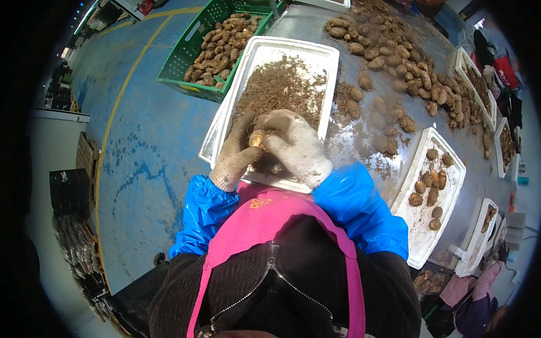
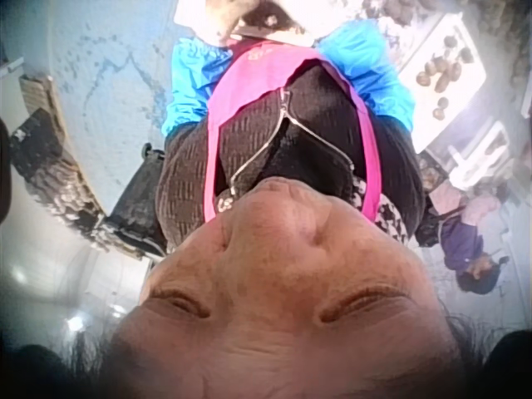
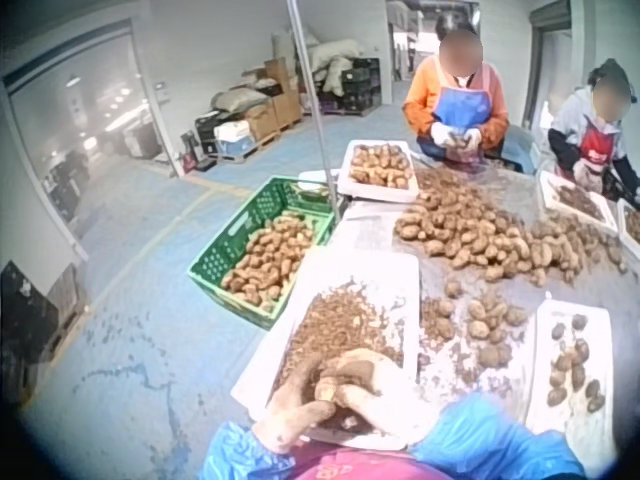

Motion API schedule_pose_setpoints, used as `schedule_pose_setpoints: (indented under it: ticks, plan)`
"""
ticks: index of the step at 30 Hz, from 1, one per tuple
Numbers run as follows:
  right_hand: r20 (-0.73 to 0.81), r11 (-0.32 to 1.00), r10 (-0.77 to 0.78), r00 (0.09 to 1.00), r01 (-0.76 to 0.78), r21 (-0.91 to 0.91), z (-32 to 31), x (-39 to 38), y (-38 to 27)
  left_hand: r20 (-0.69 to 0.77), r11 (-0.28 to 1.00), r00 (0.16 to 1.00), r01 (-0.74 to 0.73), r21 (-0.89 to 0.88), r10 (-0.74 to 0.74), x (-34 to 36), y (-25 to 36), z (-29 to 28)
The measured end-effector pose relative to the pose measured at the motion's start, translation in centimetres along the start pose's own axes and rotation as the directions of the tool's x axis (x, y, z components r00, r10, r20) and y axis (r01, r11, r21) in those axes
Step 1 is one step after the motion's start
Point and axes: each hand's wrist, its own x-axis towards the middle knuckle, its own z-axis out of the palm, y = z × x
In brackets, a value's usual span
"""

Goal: The person repeatedly picks up brown nuts, rubs them in a tray of brown granular material, and places them on a white tray. The process is repeated continuously with multiple nuts.

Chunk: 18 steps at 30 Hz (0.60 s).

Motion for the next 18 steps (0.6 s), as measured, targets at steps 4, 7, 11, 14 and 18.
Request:
schedule_pose_setpoints:
  ticks: [4, 7, 11, 14, 18]
  plan:
    - [-0.036, 0.913, -0.109, 0.993, 0.086, -0.399, -0.6, 1.8, 1.4, 0.025, 0.997, 0.999, 0.029, -0.072, -0.027, 0.1, 0.5, 0.5]
    - [-0.103, 0.878, 0.13, 0.986, -0.163, -0.45, -2.2, 2.2, 2.5, 0.063, 0.928, 0.992, 0.129, -0.35, -0.113, 0.0, 0.6, 0.7]
    - [-0.022, 0.954, 0.298, 0.954, -0.297, 0.033, -2.3, 1.5, 2.0, 0.074, 0.844, 0.994, 0.112, -0.524, -0.086, 0.0, 0.1, 0.7]
    - [0.016, 0.956, 0.076, 0.997, -0.078, 0.284, -0.6, 0.7, 0.6, 0.051, 0.802, 0.994, 0.105, -0.588, -0.092, 0.0, -0.3, 1.0]
    - [-0.026, 0.961, -0.123, 0.992, 0.125, 0.246, 0.5, 1.0, 0.7, 0.066, 0.699, 0.995, 0.101, -0.708, -0.077, 0.0, -0.5, 2.1]
